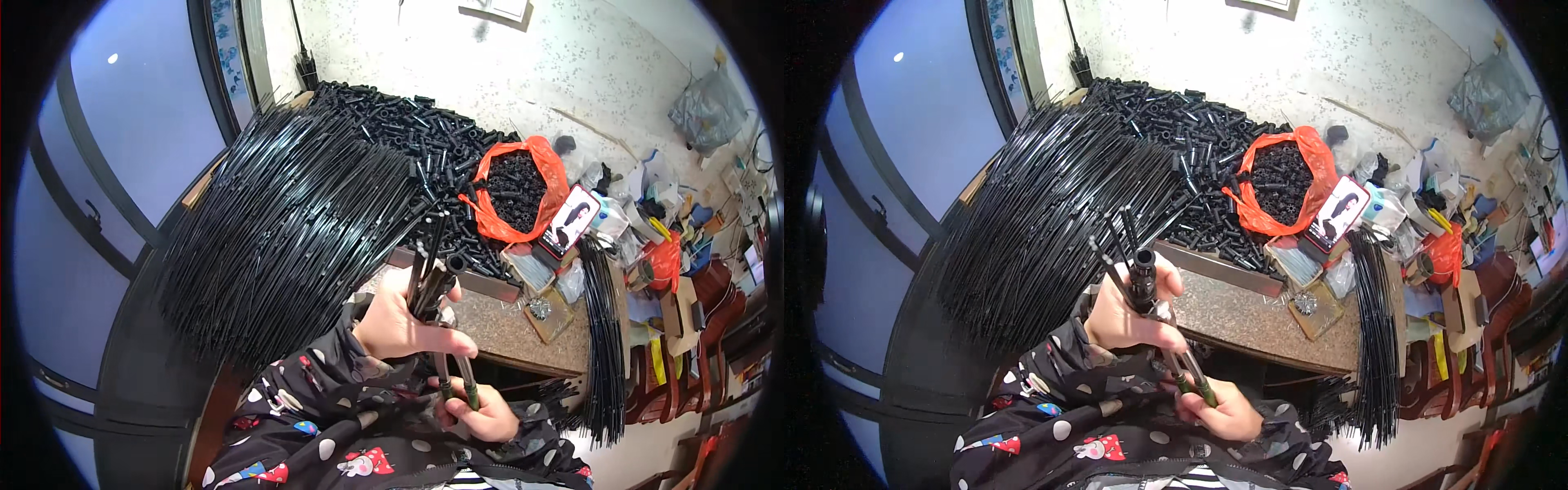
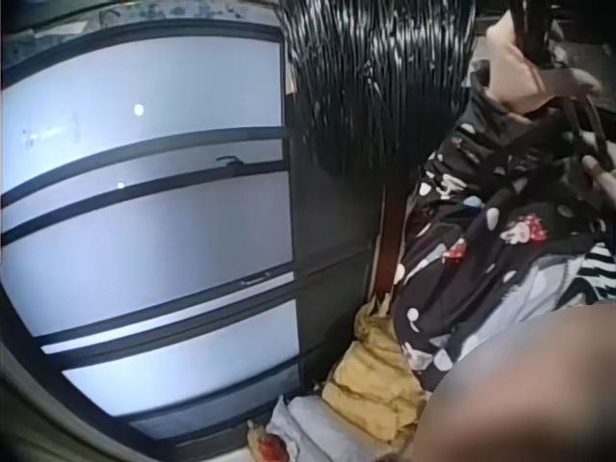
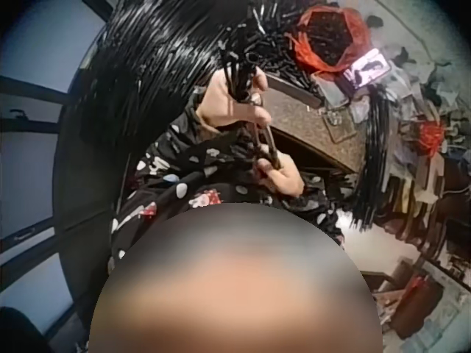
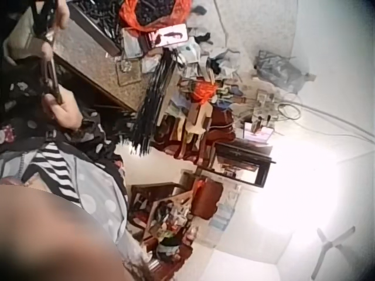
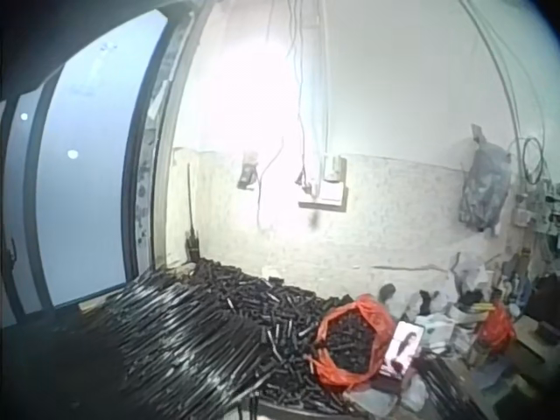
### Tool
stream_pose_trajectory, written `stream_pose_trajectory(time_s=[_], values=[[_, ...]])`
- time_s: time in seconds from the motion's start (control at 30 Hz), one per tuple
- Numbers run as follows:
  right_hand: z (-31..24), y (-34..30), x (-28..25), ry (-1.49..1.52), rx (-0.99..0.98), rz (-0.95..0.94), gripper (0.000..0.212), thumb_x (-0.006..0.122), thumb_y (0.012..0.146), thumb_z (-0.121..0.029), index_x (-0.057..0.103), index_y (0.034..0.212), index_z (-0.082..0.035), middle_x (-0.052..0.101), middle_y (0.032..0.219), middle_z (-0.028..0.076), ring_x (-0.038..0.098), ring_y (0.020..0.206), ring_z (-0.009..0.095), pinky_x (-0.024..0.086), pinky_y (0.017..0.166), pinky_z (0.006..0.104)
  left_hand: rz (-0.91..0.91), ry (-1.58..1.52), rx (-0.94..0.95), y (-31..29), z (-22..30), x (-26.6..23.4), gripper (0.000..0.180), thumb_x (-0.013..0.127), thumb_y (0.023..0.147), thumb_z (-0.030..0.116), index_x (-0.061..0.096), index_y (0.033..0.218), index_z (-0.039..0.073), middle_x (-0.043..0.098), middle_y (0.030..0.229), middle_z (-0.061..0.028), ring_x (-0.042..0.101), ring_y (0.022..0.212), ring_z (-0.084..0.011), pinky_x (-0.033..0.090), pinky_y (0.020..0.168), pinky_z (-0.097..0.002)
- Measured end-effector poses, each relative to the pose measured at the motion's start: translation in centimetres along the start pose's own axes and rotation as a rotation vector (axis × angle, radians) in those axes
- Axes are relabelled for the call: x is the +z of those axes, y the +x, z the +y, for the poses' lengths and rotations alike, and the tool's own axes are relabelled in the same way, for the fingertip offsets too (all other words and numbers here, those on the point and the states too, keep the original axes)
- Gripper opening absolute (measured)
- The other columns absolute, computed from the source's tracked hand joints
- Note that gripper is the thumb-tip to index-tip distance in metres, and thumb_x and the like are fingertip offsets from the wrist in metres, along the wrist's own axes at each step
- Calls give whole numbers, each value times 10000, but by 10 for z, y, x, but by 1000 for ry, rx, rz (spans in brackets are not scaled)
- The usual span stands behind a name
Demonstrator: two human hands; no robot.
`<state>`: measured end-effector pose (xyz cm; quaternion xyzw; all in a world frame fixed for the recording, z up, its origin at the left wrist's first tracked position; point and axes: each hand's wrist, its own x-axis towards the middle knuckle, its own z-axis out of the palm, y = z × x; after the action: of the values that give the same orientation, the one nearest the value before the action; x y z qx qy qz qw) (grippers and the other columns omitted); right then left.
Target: Assembling bundles of black wires by attaching connectors and securing them using pliers.
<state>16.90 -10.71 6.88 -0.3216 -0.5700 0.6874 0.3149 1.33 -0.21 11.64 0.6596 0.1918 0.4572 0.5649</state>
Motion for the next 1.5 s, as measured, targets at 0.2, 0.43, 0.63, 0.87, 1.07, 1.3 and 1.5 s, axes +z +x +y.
stream_pose_trajectory(time_s=[0.2, 0.43, 0.63, 0.87, 1.07, 1.3, 1.5], values=[[-26, -7, -17, 383, 219, -146, 509, 359, 773, -63, 98, 1210, -56, 479, 877, 155, 499, 684, 191, 397, 611, 292, 69, 116, 47, -4, 6, 1, 317, 729, 467, 103, 464, 630, 45, 426, 540, 47, 370, 489, -10, 300, 419, -153], [9, 6, 9, 215, 57, 53, 136, 409, 768, -72, 400, 882, 2, 416, 599, 24, 372, 482, 71, 289, 437, 183, 122, 94, -101, -6, -5, 6, 295, 709, 510, 115, 459, 646, 38, 432, 572, 39, 379, 503, -18, 314, 443, -157], [24, 20, 32, 306, -34, 390, 79, 453, 763, -107, 418, 764, -37, 390, 518, -11, 355, 424, 57, 283, 385, 194, 251, -89, -179, -2, -17, 17, 305, 641, 545, -21, 446, 775, 24, 401, 540, 56, 355, 462, -6, 293, 432, -143], [40, 4, -104, -1025, -105, 1250, 68, 489, 695, -76, 476, 748, -34, 510, 646, 149, 501, 584, 290, 385, 513, 303, 141, -129, -69, -11, -36, 1, 422, 618, 524, -60, 427, 894, 10, 347, 504, 69, 328, 434, -5, 264, 396, -141], [32, -11, -132, -1238, 5, 1072, 214, 498, 620, -7, 449, 827, -25, 471, 703, 145, 460, 669, 302, 375, 596, 349, 80, -192, -102, -17, -41, 3, 405, 627, 542, -47, 428, 890, 12, 353, 513, 50, 364, 448, -22, 307, 415, -154], [45, -9, -132, -1639, -120, 874, 186, 427, 619, -37, 438, 804, -23, 465, 681, 75, 449, 723, 212, 411, 580, 291, 71, -135, -134, -14, -47, 1, 405, 652, 537, -15, 437, 878, 22, 350, 515, 57, 340, 459, -15, 275, 429, -149], [49, -10, -134, -1366, -77, 1023, 273, 487, 534, 44, 445, 795, -23, 460, 680, 131, 452, 655, 291, 379, 595, 334, 16, 22, -21, -13, -57, -2, 373, 600, 591, -26, 392, 899, -2, 281, 460, 53, 281, 392, -27, 241, 381, -172]])
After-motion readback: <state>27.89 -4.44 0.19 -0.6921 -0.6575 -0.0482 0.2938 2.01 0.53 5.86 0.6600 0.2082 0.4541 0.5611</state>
